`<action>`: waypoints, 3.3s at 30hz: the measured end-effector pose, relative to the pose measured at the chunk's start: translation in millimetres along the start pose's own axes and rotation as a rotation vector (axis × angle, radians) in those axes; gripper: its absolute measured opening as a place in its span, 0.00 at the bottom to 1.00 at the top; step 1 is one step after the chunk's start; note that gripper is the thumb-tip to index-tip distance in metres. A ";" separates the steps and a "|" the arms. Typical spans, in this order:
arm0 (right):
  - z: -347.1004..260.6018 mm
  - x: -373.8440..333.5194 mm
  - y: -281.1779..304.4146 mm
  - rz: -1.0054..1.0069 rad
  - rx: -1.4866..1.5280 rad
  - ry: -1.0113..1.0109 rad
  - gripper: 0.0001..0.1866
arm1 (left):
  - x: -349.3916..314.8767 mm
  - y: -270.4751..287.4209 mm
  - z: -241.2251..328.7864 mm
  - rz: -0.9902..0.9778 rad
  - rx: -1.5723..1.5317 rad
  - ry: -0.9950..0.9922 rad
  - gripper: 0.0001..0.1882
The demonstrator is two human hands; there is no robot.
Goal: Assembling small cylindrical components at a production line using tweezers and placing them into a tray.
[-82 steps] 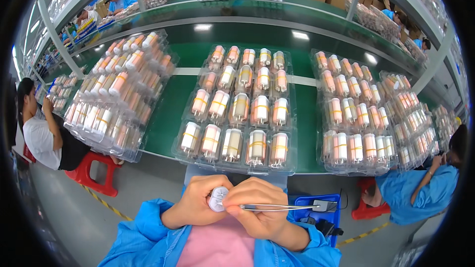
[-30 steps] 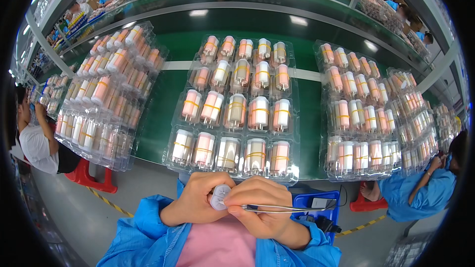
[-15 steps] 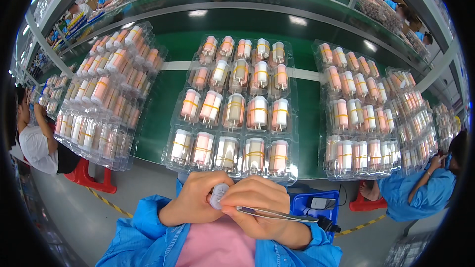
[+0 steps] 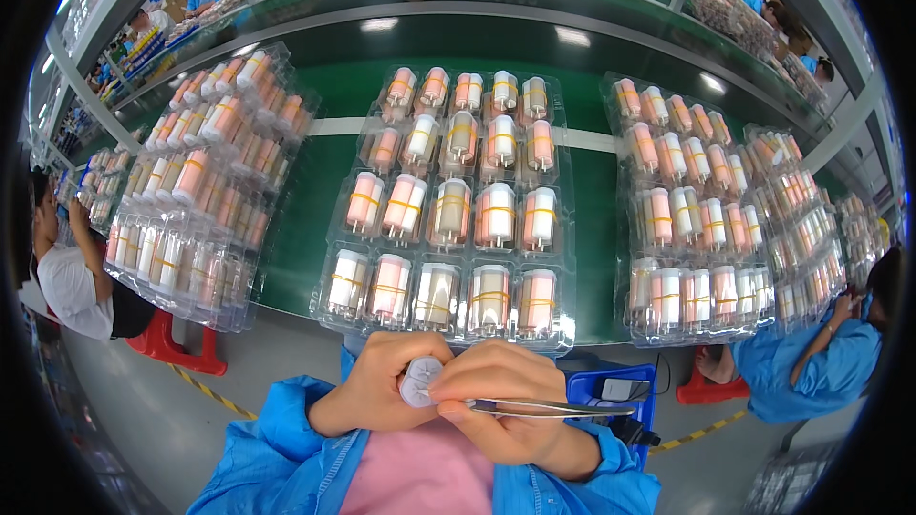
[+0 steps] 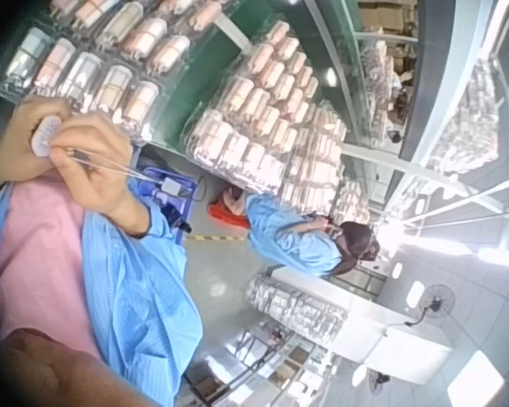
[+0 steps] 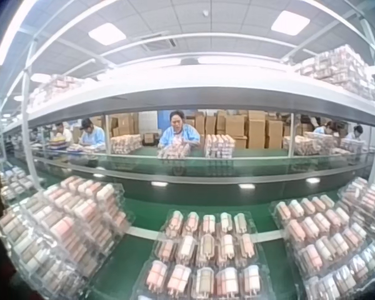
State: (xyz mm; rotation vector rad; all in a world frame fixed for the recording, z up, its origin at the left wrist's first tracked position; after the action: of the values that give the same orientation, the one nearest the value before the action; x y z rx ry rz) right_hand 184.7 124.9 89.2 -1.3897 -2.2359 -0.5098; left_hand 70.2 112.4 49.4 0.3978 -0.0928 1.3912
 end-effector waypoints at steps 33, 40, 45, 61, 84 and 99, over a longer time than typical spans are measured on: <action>4.3 -0.8 4.8 0.095 -0.066 0.004 0.05 | -0.3 3.8 5.5 0.107 0.164 -0.119 0.09; 5.9 -1.2 5.3 0.101 -0.064 0.001 0.05 | 0.1 3.1 5.8 0.093 0.150 -0.115 0.09; 6.4 0.4 5.1 0.103 -0.060 -0.017 0.04 | -0.2 2.7 4.9 0.085 0.151 -0.105 0.09; 5.3 1.1 4.0 0.058 -0.074 0.044 0.04 | -1.9 0.4 4.1 0.067 0.134 -0.085 0.09; -4.8 3.7 7.7 0.083 -0.135 -0.001 0.07 | 2.3 5.3 14.9 0.146 0.328 -0.198 0.09; 3.3 -3.8 8.8 0.113 -0.068 0.017 0.05 | 1.8 5.4 10.1 0.159 0.254 -0.150 0.08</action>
State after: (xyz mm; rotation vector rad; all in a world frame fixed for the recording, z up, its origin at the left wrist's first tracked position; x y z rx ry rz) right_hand 193.5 127.6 84.9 -1.5302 -2.1298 -0.5604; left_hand 66.9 111.4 60.5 0.7193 -0.0717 1.5341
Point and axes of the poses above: each hand's wrist, its own x-axis towards the middle knuckle, its own y-axis out of the back of the hand, z = x × y, the point moved 8 cm from there along x, towards the middle knuckle, and after that the axes turned 3 degrees about z, right-handed, at the moved point
